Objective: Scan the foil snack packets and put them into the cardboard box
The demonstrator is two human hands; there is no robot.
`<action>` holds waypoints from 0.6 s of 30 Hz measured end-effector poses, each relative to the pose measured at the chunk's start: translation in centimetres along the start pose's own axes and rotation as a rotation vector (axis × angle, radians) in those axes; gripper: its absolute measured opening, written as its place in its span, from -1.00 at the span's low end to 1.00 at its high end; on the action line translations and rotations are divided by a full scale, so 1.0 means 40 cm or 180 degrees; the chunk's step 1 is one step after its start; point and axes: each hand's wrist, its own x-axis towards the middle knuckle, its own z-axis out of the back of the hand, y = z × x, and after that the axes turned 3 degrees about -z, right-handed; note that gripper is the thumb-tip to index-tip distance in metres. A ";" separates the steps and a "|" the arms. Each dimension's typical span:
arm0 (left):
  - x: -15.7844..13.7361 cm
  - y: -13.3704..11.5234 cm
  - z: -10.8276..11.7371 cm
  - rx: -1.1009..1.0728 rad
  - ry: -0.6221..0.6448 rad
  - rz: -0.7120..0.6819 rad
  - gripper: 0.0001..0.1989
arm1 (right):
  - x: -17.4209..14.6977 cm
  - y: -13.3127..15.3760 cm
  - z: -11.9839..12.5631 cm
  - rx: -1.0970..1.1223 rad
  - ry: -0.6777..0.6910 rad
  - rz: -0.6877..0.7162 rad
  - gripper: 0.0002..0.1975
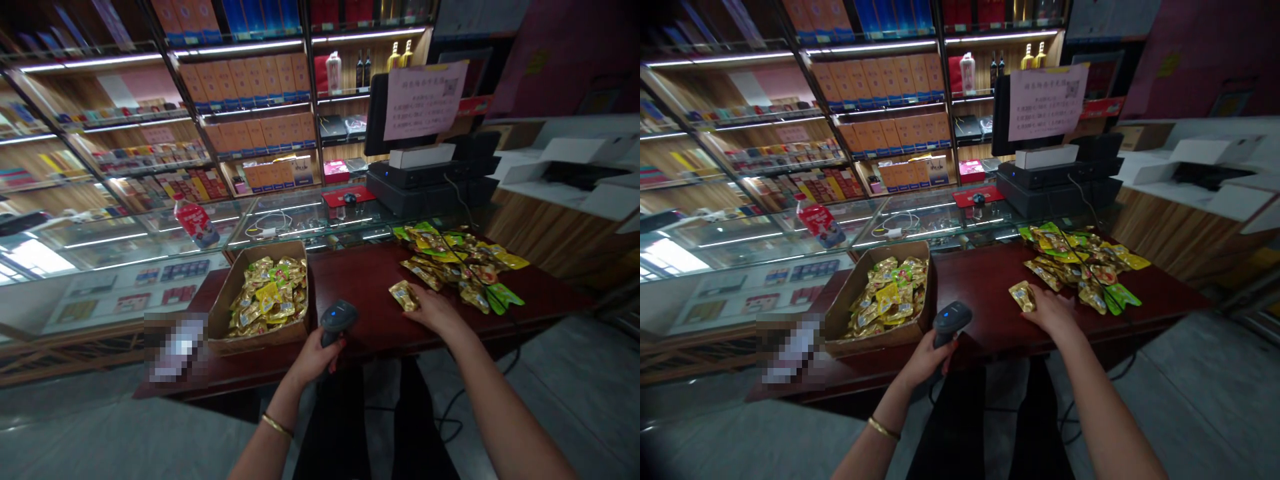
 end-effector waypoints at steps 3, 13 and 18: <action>0.002 0.004 0.001 -0.0016 -0.0022 -0.0009 -0.61 | 0.009 0.081 -0.028 0.0142 0.0069 0.0262 -0.27; 0.008 0.023 0.004 -0.0134 -0.0092 0.0080 -0.58 | -0.022 0.215 -0.118 0.0766 -0.0506 0.0726 -0.50; 0.005 0.016 0.003 -0.0174 -0.0083 0.0075 -0.59 | -0.014 0.186 -0.124 0.1813 -0.0549 0.0865 -0.57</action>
